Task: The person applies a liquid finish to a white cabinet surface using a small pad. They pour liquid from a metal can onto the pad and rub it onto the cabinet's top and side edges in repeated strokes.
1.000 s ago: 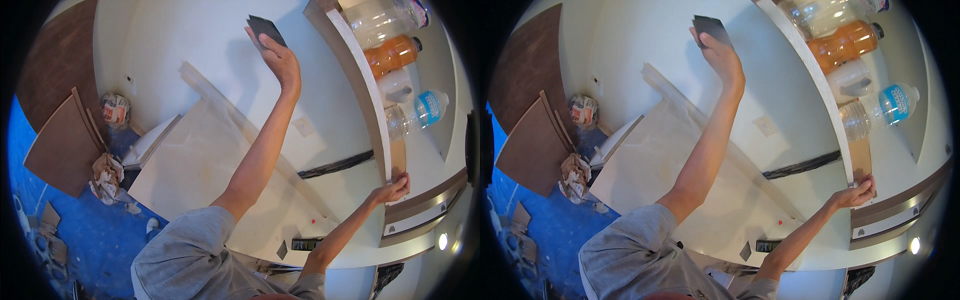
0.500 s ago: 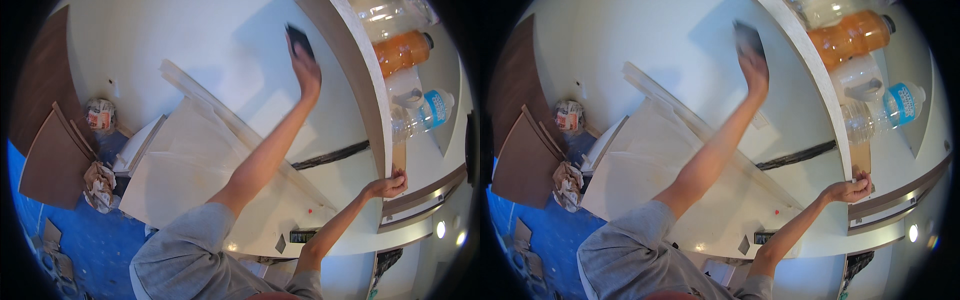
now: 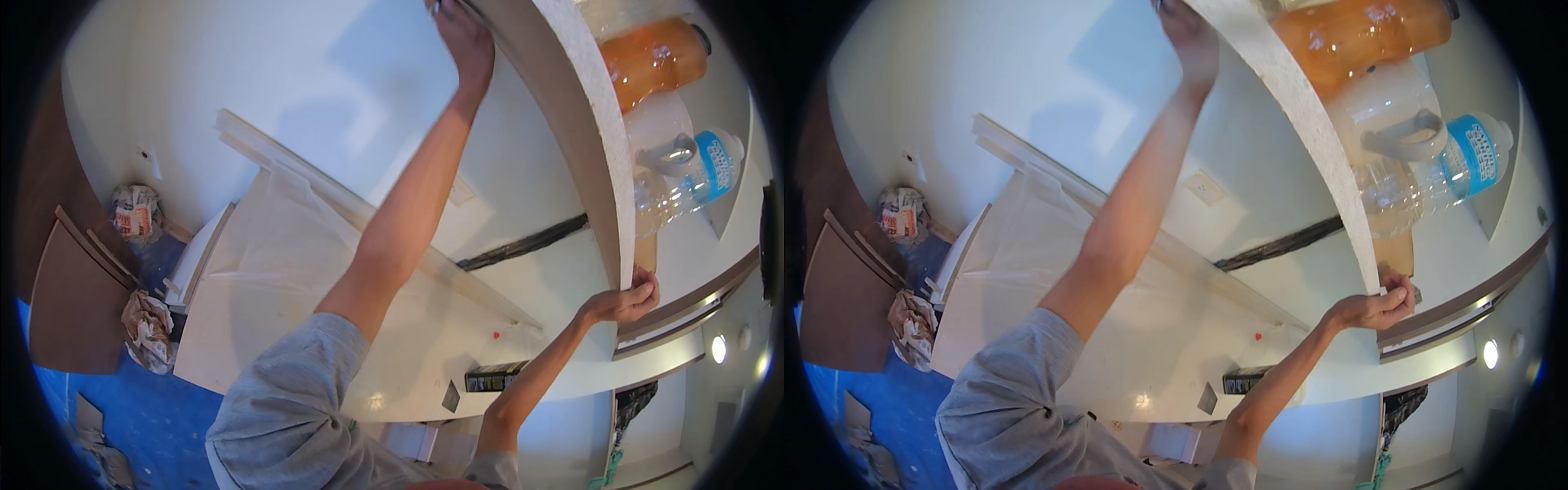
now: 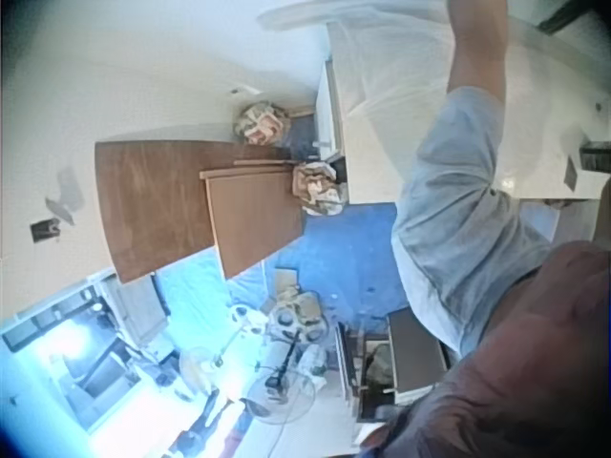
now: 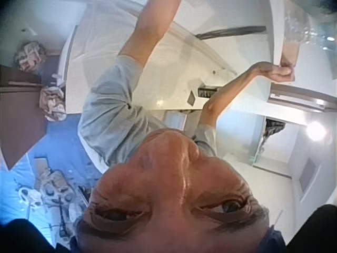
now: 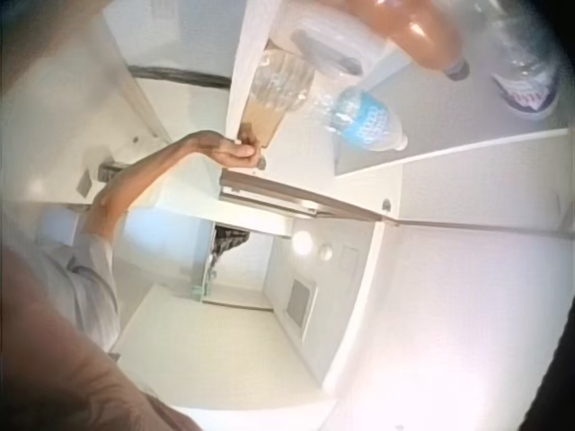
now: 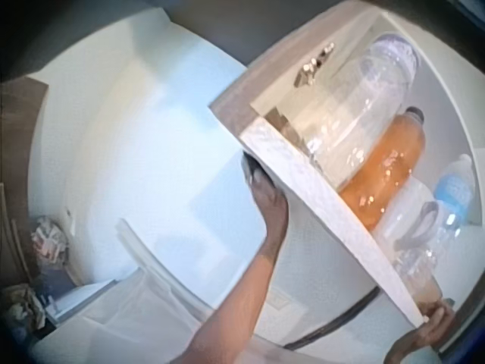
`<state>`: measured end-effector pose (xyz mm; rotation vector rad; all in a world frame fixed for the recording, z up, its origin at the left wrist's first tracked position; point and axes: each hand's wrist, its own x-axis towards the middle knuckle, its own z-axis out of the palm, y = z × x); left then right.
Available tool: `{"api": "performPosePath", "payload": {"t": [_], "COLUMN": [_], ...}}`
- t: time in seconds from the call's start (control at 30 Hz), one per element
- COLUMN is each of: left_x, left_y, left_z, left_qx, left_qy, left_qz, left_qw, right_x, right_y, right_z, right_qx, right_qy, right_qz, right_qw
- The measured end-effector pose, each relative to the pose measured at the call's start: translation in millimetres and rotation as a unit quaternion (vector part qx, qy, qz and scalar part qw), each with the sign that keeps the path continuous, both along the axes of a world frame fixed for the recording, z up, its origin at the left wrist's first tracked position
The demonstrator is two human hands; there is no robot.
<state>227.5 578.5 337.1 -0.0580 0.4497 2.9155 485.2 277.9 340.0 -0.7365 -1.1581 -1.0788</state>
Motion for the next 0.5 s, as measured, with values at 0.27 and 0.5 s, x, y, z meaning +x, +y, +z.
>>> {"api": "performPosePath", "payload": {"t": [0.27,0.5], "left_x": [76.1,104.5], "left_y": [-32.2,-156.3], "left_z": [-87.0,-28.7], "left_qx": [0.051,0.145], "left_qy": [0.317,0.215], "left_qz": [-0.185,-0.31], "left_qw": [0.929,0.915], "right_x": [0.8,-2.8], "right_y": [0.2,0.5], "right_z": [0.0,-1.3], "right_qx": [-0.018,-0.021], "right_qy": [-0.006,-0.006], "right_qz": [0.006,0.009], "right_qw": [1.0,1.0]}}
